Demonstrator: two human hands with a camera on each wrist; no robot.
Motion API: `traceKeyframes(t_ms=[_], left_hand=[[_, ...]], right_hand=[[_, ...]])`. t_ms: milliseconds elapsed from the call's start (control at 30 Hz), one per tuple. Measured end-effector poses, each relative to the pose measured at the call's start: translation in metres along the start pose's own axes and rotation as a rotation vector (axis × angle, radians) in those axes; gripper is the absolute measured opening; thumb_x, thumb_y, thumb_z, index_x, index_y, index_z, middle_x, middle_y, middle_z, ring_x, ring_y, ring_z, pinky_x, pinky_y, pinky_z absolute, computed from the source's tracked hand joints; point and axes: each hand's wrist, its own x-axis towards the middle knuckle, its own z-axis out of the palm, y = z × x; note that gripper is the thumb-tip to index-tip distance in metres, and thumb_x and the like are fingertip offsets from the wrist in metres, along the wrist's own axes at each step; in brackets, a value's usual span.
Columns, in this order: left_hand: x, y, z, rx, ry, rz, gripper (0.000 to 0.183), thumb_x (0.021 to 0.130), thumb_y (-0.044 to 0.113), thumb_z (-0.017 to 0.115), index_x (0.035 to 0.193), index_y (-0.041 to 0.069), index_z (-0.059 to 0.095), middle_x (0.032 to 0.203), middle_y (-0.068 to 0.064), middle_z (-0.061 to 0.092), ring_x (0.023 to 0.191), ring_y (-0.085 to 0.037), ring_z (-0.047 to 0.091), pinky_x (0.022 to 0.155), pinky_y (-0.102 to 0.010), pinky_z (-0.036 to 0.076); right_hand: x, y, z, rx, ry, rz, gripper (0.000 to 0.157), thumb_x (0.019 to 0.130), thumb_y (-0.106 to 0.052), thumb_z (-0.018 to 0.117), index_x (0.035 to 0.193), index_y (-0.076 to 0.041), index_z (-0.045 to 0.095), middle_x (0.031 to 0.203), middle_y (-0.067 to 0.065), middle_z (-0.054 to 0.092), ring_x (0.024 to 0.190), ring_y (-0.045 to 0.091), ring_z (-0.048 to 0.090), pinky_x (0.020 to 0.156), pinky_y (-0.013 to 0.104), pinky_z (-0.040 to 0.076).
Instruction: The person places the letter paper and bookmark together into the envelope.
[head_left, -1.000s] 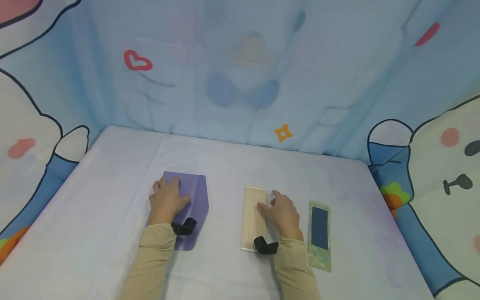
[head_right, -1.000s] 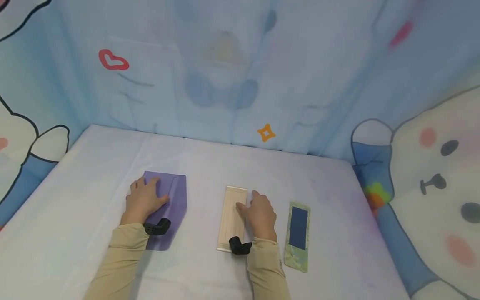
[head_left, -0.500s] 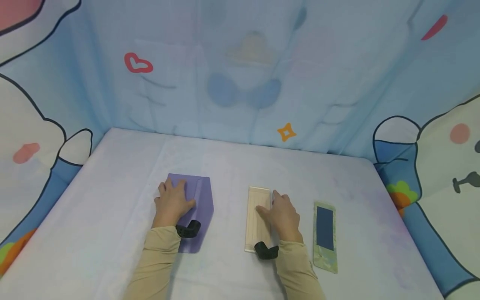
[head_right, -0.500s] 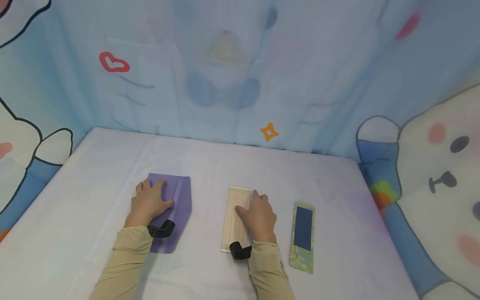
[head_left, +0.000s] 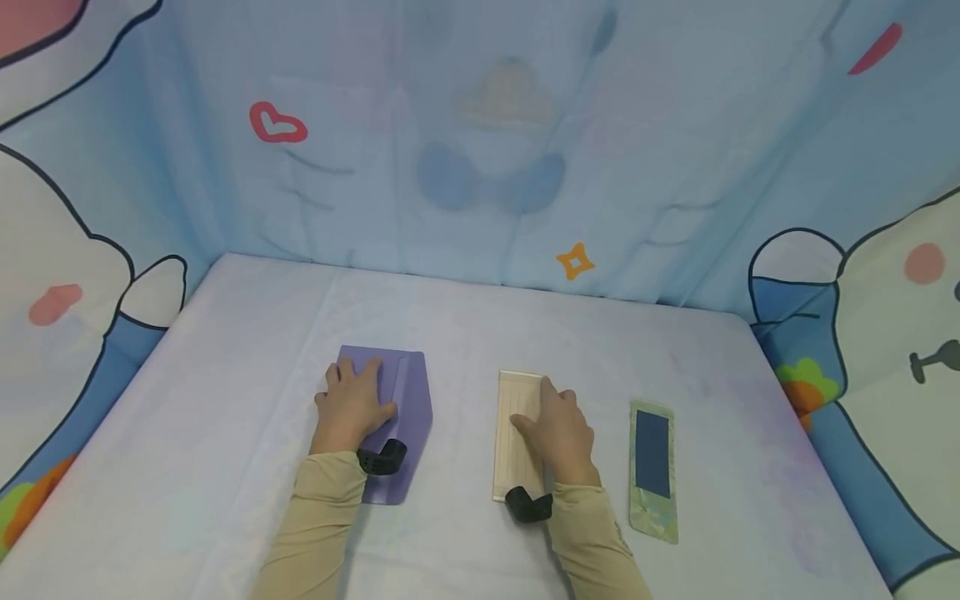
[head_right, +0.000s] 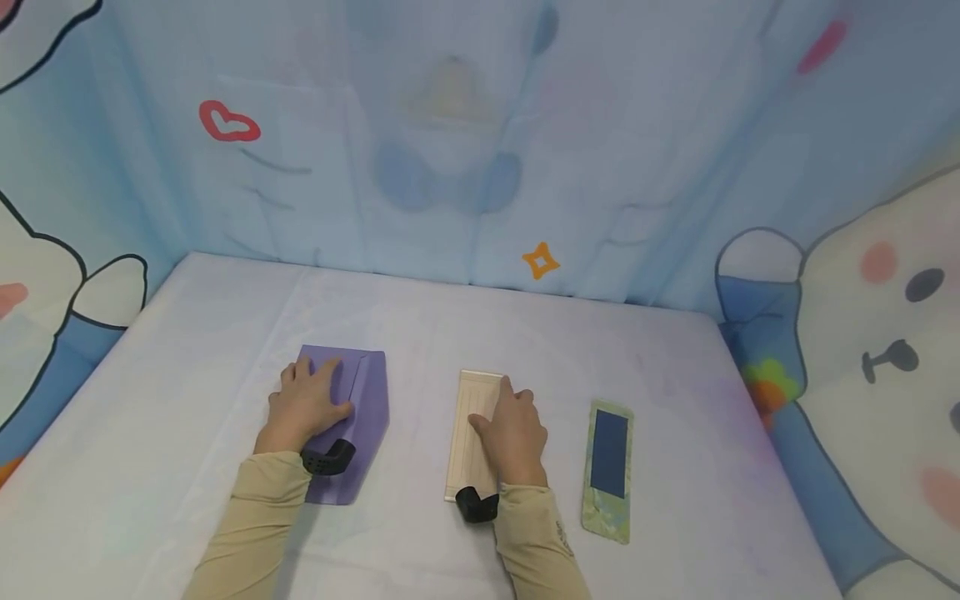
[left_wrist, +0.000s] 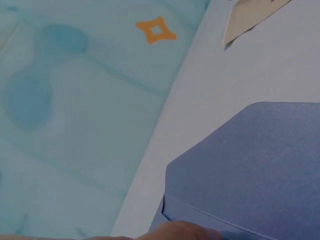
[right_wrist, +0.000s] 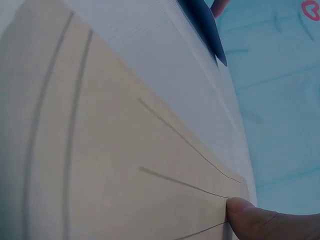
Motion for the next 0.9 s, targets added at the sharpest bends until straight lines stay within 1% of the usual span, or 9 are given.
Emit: traceKeyframes(t_ms=[233,367,467,567,733,800,900], left_hand=[[-0.0002,-0.0026,-0.0019,0.006,-0.018,0.001,0.077,0.080,0.030,0.068,0.146,0.009,0.036,0.147,-0.031,0.026,0.137,-0.050,0.018,0.097,-0.070,0.030],[-0.0001,-0.0028,-0.0025,0.020,-0.022,0.007,0.075,0.080,0.030,0.068,0.145,0.008,0.038,0.147,-0.031,0.026,0.138,-0.050,0.018,0.098,-0.068,0.032],[0.0007,-0.0019,-0.0015,0.029,-0.028,0.012,0.073,0.081,0.030,0.067,0.144,0.009,0.039,0.148,-0.030,0.026,0.138,-0.049,0.019,0.098,-0.067,0.032],[0.0010,-0.0013,-0.0008,0.036,-0.029,0.013,0.072,0.081,0.030,0.067,0.144,0.010,0.040,0.148,-0.029,0.027,0.137,-0.049,0.020,0.098,-0.067,0.032],[0.0003,-0.0013,-0.0018,0.046,-0.037,0.009,0.071,0.081,0.031,0.066,0.144,0.010,0.041,0.148,-0.028,0.027,0.136,-0.048,0.021,0.098,-0.067,0.031],[0.0006,-0.0017,-0.0025,0.049,-0.045,0.006,0.070,0.081,0.032,0.065,0.144,0.010,0.040,0.148,-0.028,0.026,0.136,-0.048,0.021,0.098,-0.067,0.031],[0.0013,-0.0019,-0.0026,0.052,-0.060,0.001,0.070,0.082,0.033,0.064,0.144,0.011,0.040,0.148,-0.028,0.026,0.135,-0.048,0.022,0.098,-0.067,0.031]], right_hand=[[-0.0002,-0.0009,0.0010,0.041,0.002,0.010,0.085,0.082,-0.034,0.073,0.148,-0.004,0.029,0.127,0.033,0.049,0.103,0.046,0.059,0.078,0.058,0.049],[0.0012,-0.0006,0.0018,0.066,-0.012,0.024,0.087,0.083,-0.032,0.072,0.150,-0.004,0.024,0.128,0.034,0.047,0.104,0.047,0.058,0.079,0.057,0.049],[0.0019,-0.0008,0.0009,0.087,-0.017,0.035,0.087,0.083,-0.029,0.072,0.150,-0.003,0.022,0.129,0.034,0.046,0.104,0.046,0.058,0.080,0.057,0.049],[0.0024,-0.0007,-0.0008,0.106,-0.015,0.030,0.086,0.083,-0.025,0.072,0.150,-0.001,0.022,0.128,0.034,0.047,0.102,0.044,0.059,0.080,0.055,0.050],[0.0040,0.0001,-0.0023,0.144,-0.014,0.012,0.082,0.084,-0.018,0.070,0.148,0.002,0.023,0.109,0.024,0.057,0.087,0.031,0.057,0.074,0.045,0.049],[0.0051,0.0006,-0.0026,0.158,-0.016,0.008,0.080,0.084,-0.015,0.070,0.147,0.004,0.025,0.100,0.019,0.058,0.082,0.027,0.054,0.071,0.041,0.047],[0.0072,0.0031,-0.0025,0.169,-0.023,0.003,0.076,0.083,-0.011,0.070,0.146,0.004,0.030,0.093,0.015,0.059,0.077,0.023,0.052,0.067,0.036,0.046]])
